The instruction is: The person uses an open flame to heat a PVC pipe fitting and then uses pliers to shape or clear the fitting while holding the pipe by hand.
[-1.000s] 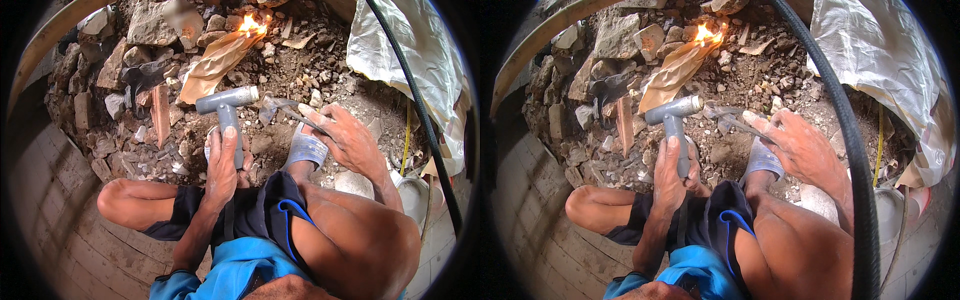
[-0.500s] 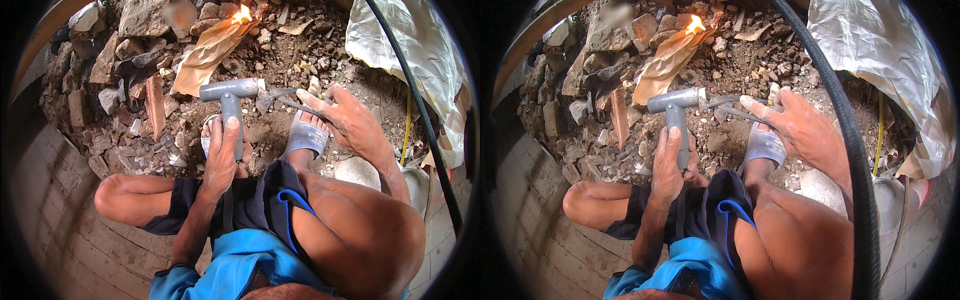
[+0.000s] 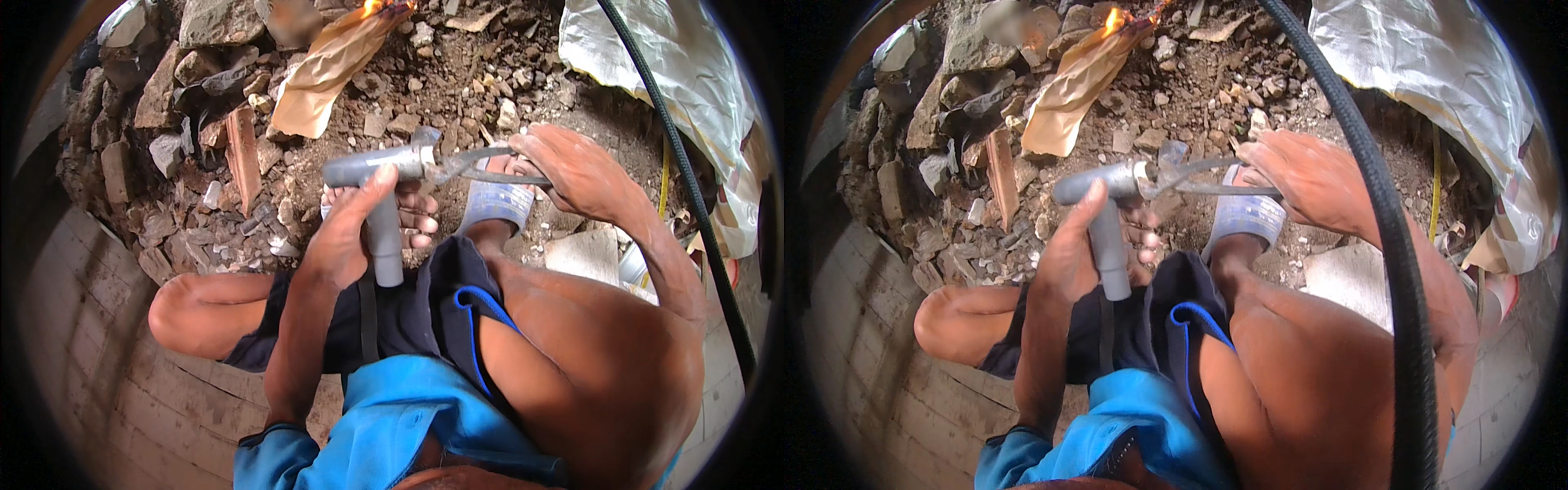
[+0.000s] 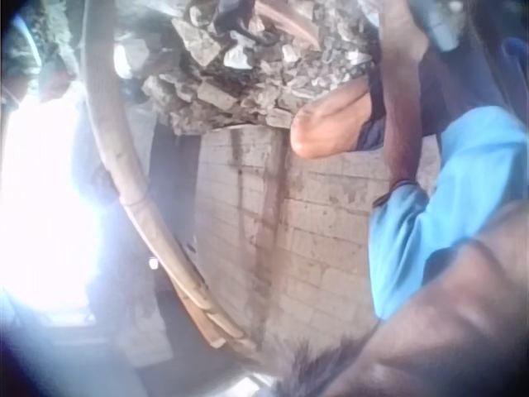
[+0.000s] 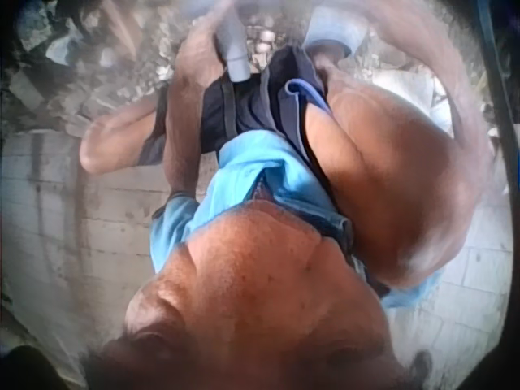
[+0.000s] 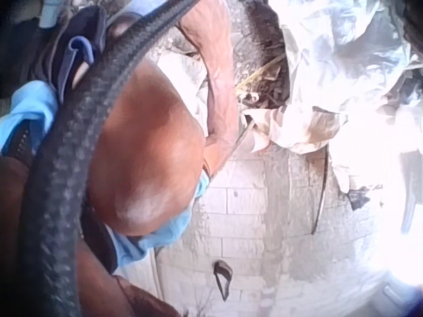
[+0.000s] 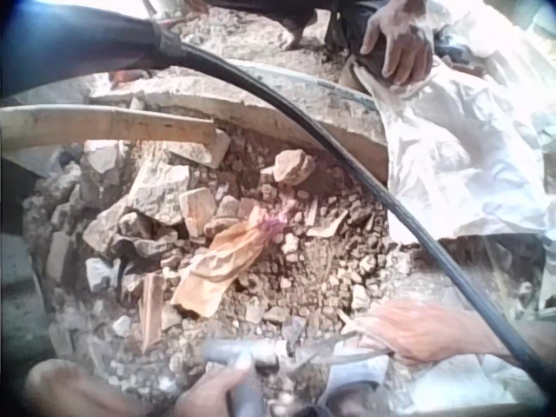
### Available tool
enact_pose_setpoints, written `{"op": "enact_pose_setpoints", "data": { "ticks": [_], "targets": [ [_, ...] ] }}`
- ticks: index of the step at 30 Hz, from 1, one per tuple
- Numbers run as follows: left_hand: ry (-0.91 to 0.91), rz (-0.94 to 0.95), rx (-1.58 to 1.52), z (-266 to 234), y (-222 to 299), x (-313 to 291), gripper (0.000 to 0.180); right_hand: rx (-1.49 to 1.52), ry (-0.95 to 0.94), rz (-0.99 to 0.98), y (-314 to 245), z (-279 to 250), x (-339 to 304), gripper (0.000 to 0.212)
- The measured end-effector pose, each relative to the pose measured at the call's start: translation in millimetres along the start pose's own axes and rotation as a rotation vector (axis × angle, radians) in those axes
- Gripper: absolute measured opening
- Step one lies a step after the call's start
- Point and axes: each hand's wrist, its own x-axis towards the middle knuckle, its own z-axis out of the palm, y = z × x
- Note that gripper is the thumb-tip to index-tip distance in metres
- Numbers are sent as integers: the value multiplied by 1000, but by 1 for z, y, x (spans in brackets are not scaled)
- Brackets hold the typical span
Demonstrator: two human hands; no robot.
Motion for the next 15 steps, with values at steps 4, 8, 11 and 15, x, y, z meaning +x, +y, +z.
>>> {"op": "enact_pose_setpoints", "data": {
  "ticks": [4,8,11,15],
  "targets": [
    [-56,-126,-163,-23,-34,4,50,74,-120,12,-3,-4,1,30],
    [-3,-120,-376,-3,-68,-14,51,17,-110,-72,11,16,-9,29],
    [43,-102,-283,2,-77,-20,55,-48,-18,-146,21,29,-19,32],
    [-14,-95,-284,6,-76,-27,54,-59,-20,-258,33,15,-13,40]
  ]
}}
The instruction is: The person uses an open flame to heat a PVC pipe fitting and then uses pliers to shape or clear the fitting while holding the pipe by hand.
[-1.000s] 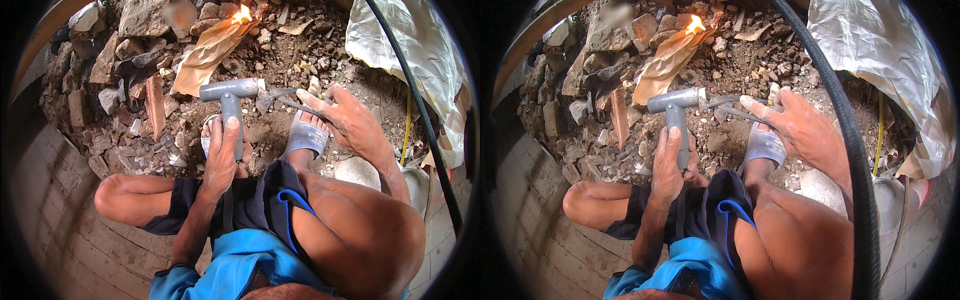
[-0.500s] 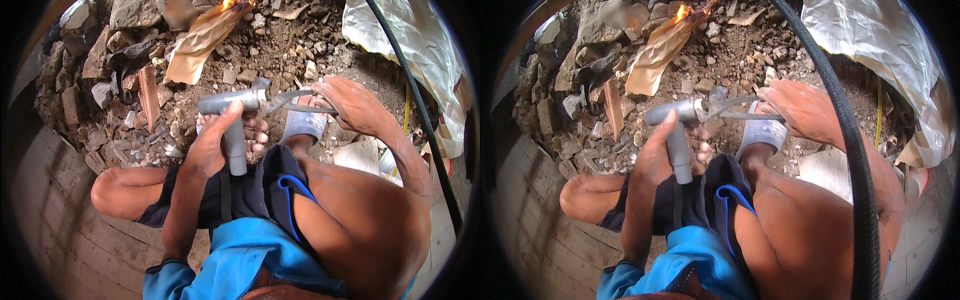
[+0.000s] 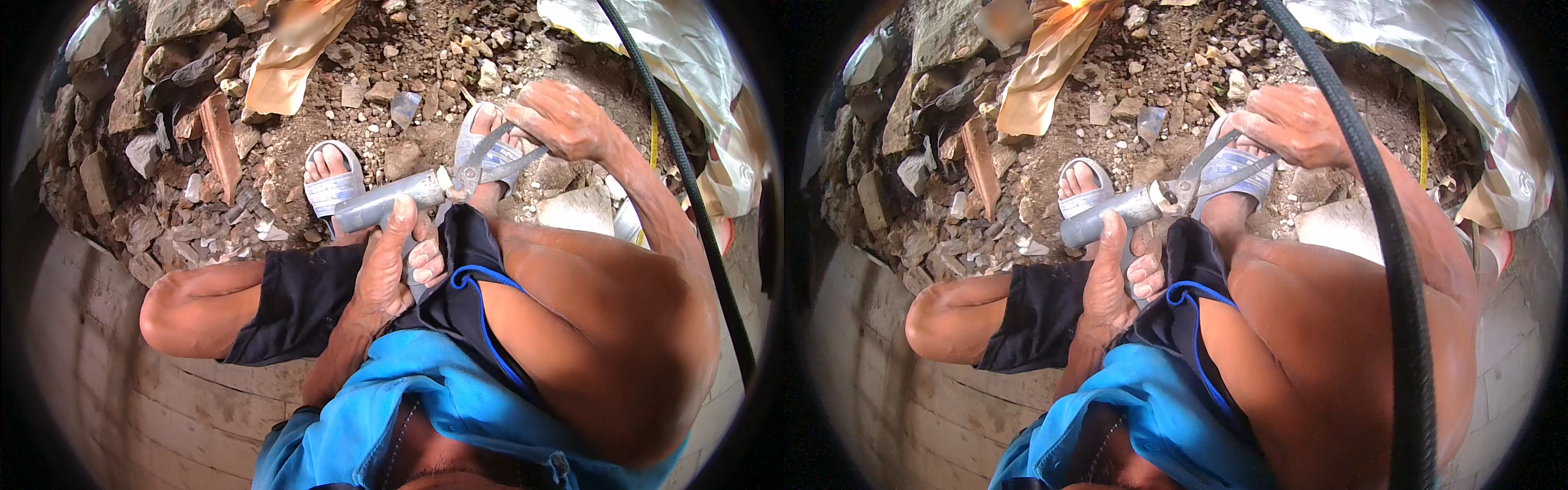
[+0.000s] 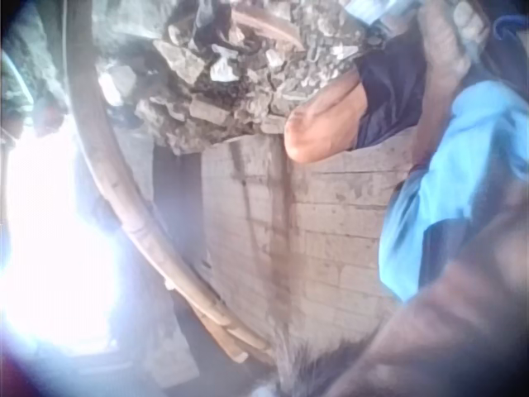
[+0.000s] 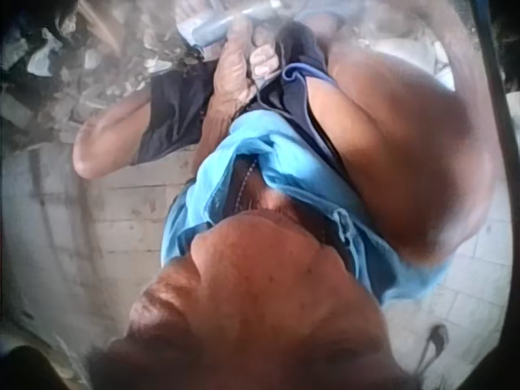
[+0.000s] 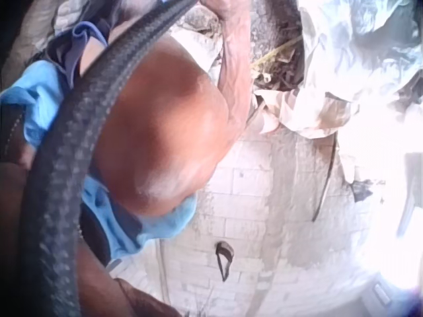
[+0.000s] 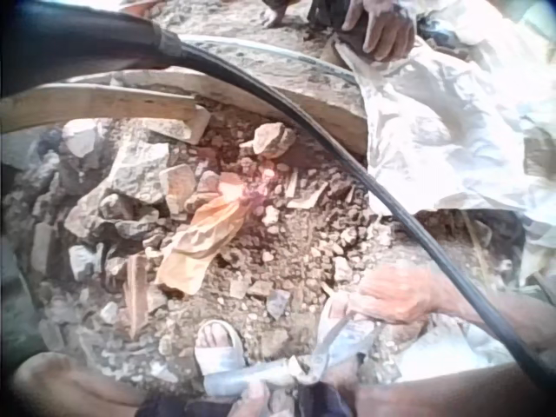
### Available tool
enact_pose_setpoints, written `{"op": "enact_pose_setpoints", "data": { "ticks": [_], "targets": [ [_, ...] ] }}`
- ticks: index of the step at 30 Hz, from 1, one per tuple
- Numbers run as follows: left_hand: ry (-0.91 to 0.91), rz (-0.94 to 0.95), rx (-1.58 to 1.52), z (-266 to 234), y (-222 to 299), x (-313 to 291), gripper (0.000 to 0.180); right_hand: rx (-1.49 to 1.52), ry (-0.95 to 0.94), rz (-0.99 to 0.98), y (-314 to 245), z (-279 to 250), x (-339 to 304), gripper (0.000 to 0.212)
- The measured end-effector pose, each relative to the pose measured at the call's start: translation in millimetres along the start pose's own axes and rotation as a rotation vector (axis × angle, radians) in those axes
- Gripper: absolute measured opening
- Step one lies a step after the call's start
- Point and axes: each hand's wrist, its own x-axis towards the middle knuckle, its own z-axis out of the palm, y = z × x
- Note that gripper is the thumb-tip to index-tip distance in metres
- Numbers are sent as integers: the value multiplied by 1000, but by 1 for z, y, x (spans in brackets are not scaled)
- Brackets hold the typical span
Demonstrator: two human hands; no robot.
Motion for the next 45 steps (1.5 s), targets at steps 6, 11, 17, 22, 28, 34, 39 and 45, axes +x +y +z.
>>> {"op": "enact_pose_setpoints", "data": {
  "ticks": [6,11,17,22,28,34,39,45],
  "targets": [
    [-176,-44,-320,-10,-7,7,44,-81,225,-62,-2,12,15,30],
    [70,167,-287,-19,-8,28,43,-151,196,257,-50,60,9,23],
    [-112,253,-588,-23,8,52,39,-152,235,513,-88,87,32,23],
    [-160,-17,-247,-40,13,42,40,-149,165,183,-33,51,-2,35],
    [-493,-181,-627,-42,-1,35,43,-174,202,15,-11,17,16,33],
    [-516,-269,-727,-44,-15,23,36,-180,163,-159,8,3,26,38],
    [-439,-360,-622,-43,-14,19,31,-260,226,-334,26,-3,26,31],
    [-214,-293,-689,-90,11,-28,33,-170,-58,-46,36,-48,-8,49]
  ]
}}
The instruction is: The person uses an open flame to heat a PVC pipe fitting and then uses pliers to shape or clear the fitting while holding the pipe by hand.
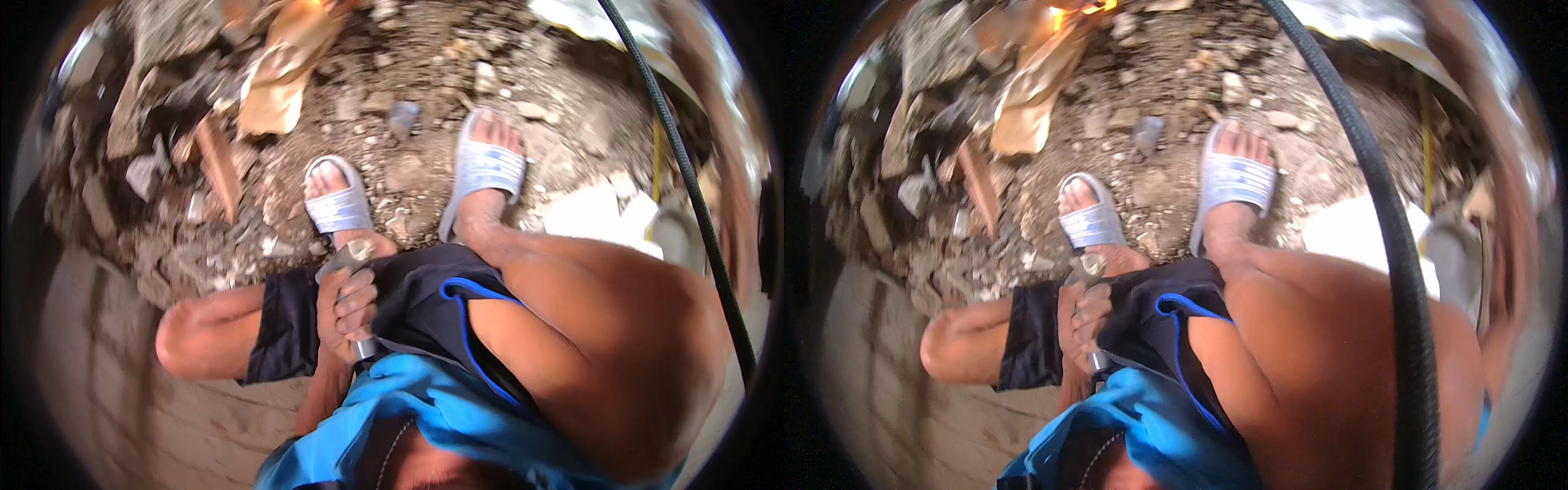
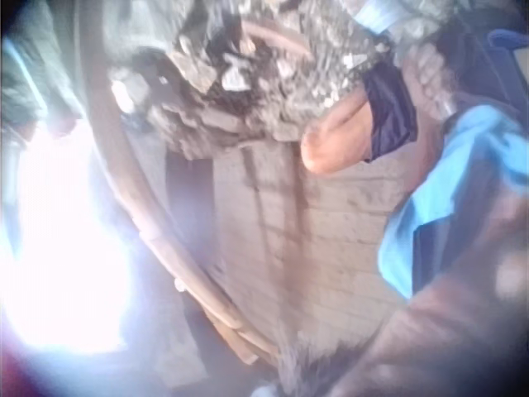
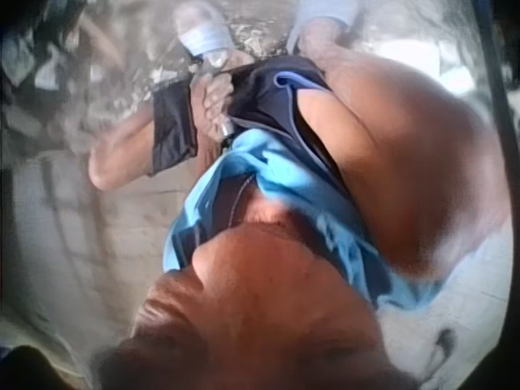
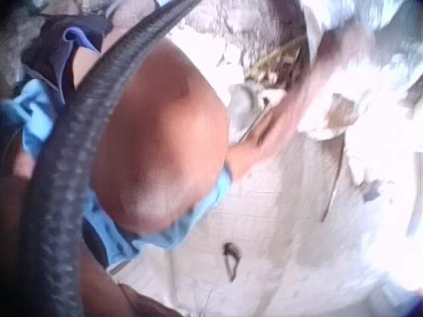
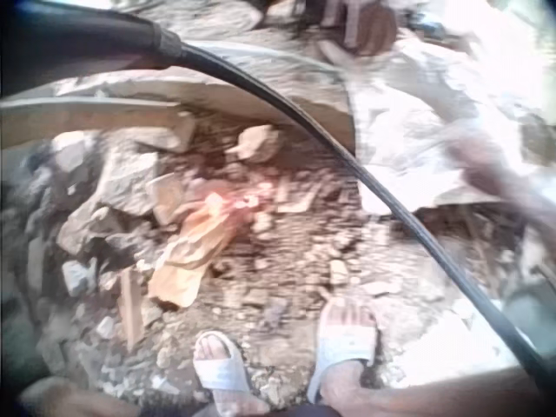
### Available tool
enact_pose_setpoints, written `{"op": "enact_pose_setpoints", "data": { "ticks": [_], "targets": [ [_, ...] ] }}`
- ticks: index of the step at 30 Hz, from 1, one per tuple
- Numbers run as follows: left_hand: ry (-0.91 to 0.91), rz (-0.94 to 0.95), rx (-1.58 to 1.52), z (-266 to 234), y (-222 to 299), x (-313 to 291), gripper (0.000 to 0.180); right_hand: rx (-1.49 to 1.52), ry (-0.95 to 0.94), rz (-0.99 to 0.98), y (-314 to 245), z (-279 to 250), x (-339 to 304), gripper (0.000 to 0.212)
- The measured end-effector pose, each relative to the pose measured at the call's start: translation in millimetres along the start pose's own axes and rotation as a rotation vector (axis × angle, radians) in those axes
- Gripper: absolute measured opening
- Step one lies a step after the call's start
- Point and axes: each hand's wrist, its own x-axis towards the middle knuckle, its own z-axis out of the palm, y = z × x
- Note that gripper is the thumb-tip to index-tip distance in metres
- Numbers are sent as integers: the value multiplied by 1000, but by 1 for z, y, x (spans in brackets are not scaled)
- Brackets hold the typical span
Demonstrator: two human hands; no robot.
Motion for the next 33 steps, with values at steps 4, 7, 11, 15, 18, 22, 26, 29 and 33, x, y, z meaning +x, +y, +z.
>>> {"op": "enact_pose_setpoints", "data": {
  "ticks": [4,7,11,15,18,22,26,29,33],
  "targets": [
    [-234,-127,130,54,-6,47,27,12,-51,218,5,-37,-16,65],
    [-418,-25,5,60,10,59,22,91,-47,399,14,-1,-1,75],
    [-334,-18,52,64,33,75,23,519,-286,765,-46,14,19,49],
    [-292,69,200,64,37,77,19,953,-443,718,-52,25,25,42],
    [-199,214,368,62,36,80,17,1189,-436,657,-59,5,43,44],
    [-126,354,737,57,40,84,20,1401,-515,611,-53,-5,49,42],
    [57,635,1027,76,21,81,16,1535,-563,611,-53,-11,47,41],
    [-6,629,1095,62,34,82,18,1582,-566,625,-53,-16,46,40],
    [-38,626,1167,59,34,78,20,1646,-576,642,-54,-22,43,39]
  ]
}}
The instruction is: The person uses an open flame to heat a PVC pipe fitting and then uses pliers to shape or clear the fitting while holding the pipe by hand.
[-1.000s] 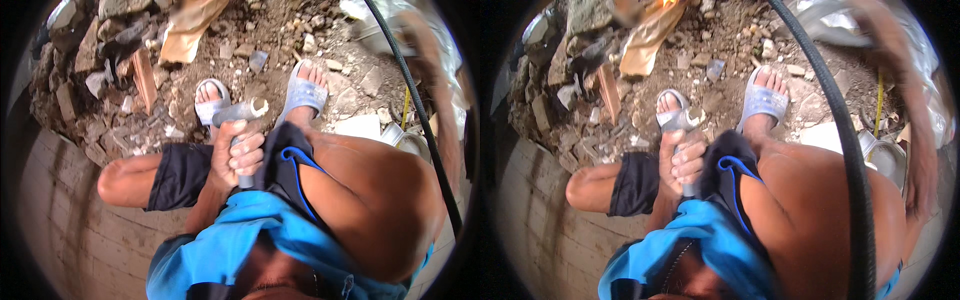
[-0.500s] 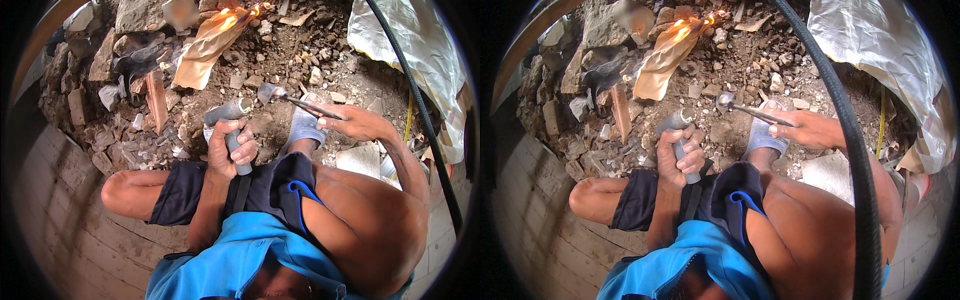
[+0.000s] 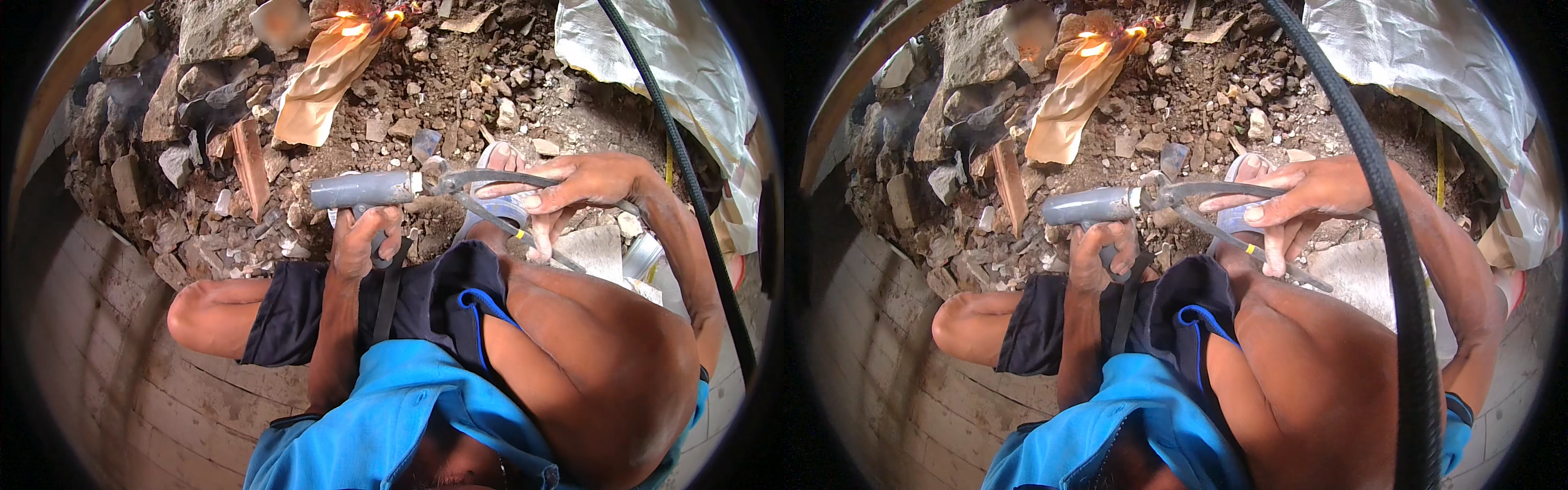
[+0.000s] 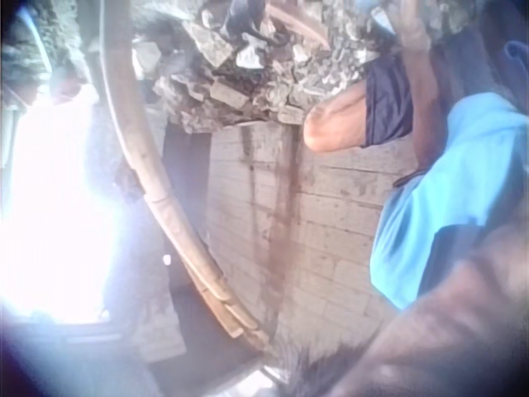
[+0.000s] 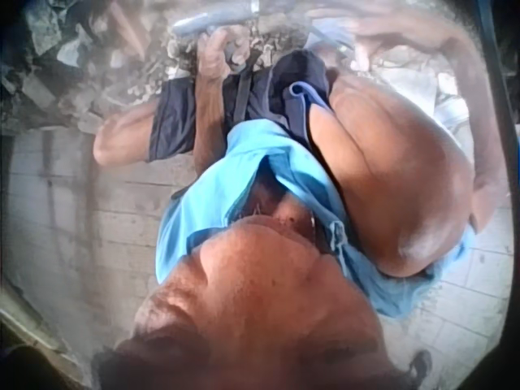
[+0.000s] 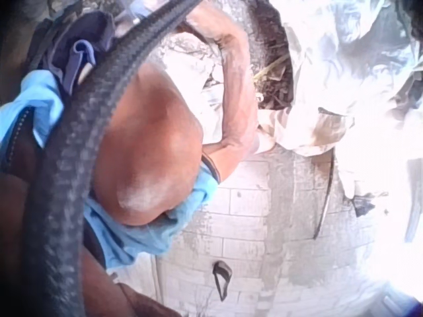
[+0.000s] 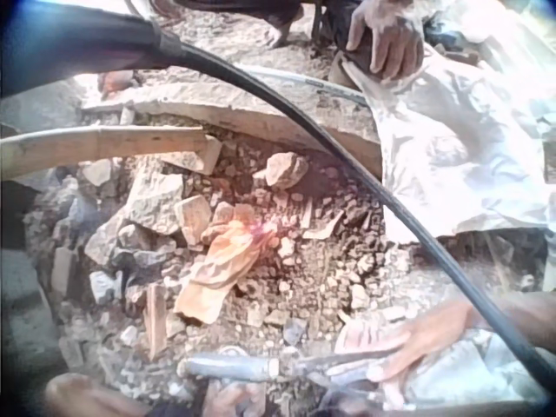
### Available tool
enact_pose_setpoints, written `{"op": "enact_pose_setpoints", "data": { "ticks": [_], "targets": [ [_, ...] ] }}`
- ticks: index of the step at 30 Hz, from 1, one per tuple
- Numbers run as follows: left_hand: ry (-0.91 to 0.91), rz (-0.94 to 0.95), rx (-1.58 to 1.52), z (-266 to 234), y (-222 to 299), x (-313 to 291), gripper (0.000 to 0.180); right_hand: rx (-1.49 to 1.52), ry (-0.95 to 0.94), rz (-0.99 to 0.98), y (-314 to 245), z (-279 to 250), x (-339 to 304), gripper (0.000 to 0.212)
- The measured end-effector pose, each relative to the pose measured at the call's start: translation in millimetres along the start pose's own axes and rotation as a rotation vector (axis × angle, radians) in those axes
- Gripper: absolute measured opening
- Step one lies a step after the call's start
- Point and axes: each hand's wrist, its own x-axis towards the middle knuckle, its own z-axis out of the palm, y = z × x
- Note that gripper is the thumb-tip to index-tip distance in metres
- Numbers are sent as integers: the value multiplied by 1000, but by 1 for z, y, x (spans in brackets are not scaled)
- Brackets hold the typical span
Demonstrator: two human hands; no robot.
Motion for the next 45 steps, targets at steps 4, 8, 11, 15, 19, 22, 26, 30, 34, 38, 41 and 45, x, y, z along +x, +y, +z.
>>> {"op": "enact_pose_setpoints", "data": {
  "ticks": [4,8,11,15,19,22,26,30,34,38,41,45],
  "targets": [
    [-106,-45,3,-8,-1,-3,21,59,-70,13,-3,-5,-2,38],
    [-105,-174,56,0,9,-6,20,146,-150,44,-3,-5,-1,37],
    [-123,-193,-2,-6,5,-7,18,223,-186,92,-1,-4,2,36],
    [-80,-189,-62,-2,2,2,18,414,-143,159,3,10,2,36],
    [54,-179,-135,2,2,3,18,564,-64,214,7,28,10,33],
    [81,-213,-168,27,12,16,27,691,7,152,30,40,7,30],
    [157,-175,-264,49,6,19,19,660,175,120,24,55,-3,30],
    [226,-111,-358,53,-5,9,10,423,145,166,12,40,-5,33],
    [-147,-65,146,39,23,-39,22,-650,87,-277,15,-1,-33,25],
    [76,-535,-509,64,-9,-75,10,-1479,402,-629,23,-16,-29,22],
    [138,-608,-798,62,-21,-62,6,-1524,578,-616,33,-3,-18,22],
    [147,-574,-742,57,-21,-61,6,-1582,633,-644,33,-10,-10,24]
  ]
}}
